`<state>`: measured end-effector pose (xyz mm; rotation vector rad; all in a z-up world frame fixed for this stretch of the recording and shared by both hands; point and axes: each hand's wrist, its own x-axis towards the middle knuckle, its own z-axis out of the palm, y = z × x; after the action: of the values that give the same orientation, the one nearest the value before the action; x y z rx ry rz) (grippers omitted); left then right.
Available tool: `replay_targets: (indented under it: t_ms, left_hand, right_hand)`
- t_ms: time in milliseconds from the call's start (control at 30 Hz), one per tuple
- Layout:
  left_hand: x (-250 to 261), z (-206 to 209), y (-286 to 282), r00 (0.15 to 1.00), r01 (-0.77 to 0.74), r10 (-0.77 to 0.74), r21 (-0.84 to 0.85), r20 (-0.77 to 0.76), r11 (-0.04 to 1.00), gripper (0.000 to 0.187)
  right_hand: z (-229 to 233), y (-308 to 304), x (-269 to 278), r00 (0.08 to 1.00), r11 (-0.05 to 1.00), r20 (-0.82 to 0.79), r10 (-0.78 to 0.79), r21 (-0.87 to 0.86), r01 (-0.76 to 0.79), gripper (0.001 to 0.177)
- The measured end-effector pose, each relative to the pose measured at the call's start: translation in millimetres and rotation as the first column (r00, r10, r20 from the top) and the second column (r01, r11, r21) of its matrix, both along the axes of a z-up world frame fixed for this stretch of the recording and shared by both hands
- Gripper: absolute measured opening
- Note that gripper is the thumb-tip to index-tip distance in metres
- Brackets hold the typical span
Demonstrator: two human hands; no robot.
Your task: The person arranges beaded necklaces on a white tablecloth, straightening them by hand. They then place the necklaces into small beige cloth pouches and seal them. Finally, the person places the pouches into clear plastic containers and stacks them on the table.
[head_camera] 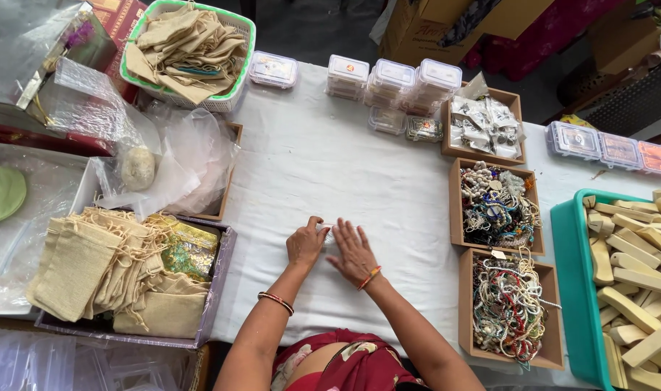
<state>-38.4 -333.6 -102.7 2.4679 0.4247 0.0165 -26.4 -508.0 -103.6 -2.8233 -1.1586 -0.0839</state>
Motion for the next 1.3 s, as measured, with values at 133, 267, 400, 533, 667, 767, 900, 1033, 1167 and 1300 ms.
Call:
replay_targets:
  t_ms: [133, 267, 400, 533, 667, 767, 900, 1033, 1167, 1300]
  left_hand:
    - [7.6, -2.6, -0.4, 1.0, -0.024, 0.024, 0.026, -0.02, 0.999, 0.039]
    - [9.3, 0.6, -5.3, 0.997, -0.02, 0.021, 0.016, -0.08, 1.0, 0.041]
    - [-7.2, 1.1, -6.6, 0.998, -0.007, 0.008, 0.02, -0.055, 1.0, 0.041]
    - [-34.1, 70.1, 11.1, 0.999, -0.053, 0.051, -0.111, -0.018, 0.992, 0.049]
    - [-69.7, 113.0, 90.1, 0.761, -0.275, 0.165, 0.081, 0.628, 0.958, 0.046]
    - [-96.5, 139.4, 170.9, 0.644, -0.603, 0.287, 0.239, 0.71, 0.761, 0.038]
    - [-128.4, 164.9, 240.3, 0.603, -0.797, 0.536, 0.42, 0.591, 0.434, 0.052]
    - [-143.7, 120.4, 280.1, 0.594, -0.805, 0.668, 0.333, 0.448, 0.491, 0.05]
    - [-147.7, 157.3, 266.3, 0.614, -0.788, 0.731, 0.285, 0.297, 0.546, 0.049]
    - [-141.0, 179.0, 260.4, 0.637, -0.716, 0.754, 0.481, 0.157, 0.505, 0.075]
  right_hand:
    - [9.6, 11.6, -1.3, 0.953, 0.946, -0.273, -0.132, -0.323, 0.039, 0.096]
    - [6.4, 8.7, -2.3, 0.952, 0.969, -0.274, -0.135, -0.237, 0.069, 0.093]
    - [-14.8, -0.8, -7.0, 0.98, 0.985, -0.191, -0.055, -0.169, 0.023, 0.089]
    - [-17.9, -6.6, -12.4, 0.981, 0.981, -0.188, -0.053, -0.196, 0.016, 0.088]
    - [-18.7, -5.2, -11.9, 0.982, 0.987, -0.176, -0.07, -0.155, 0.042, 0.085]
    - [-15.9, -4.1, -12.9, 0.977, 0.987, -0.194, -0.087, -0.151, 0.058, 0.085]
    - [-15.7, -4.8, -13.1, 0.979, 0.989, -0.189, -0.08, -0.137, 0.055, 0.084]
    - [-14.2, -5.9, -13.9, 0.982, 0.991, -0.177, -0.072, -0.121, 0.051, 0.084]
    - [-5.3, -5.9, -17.6, 0.976, 0.991, -0.209, -0.069, -0.125, 0.044, 0.083]
    - [4.6, -3.2, -19.2, 0.961, 0.983, -0.257, -0.102, -0.174, 0.058, 0.083]
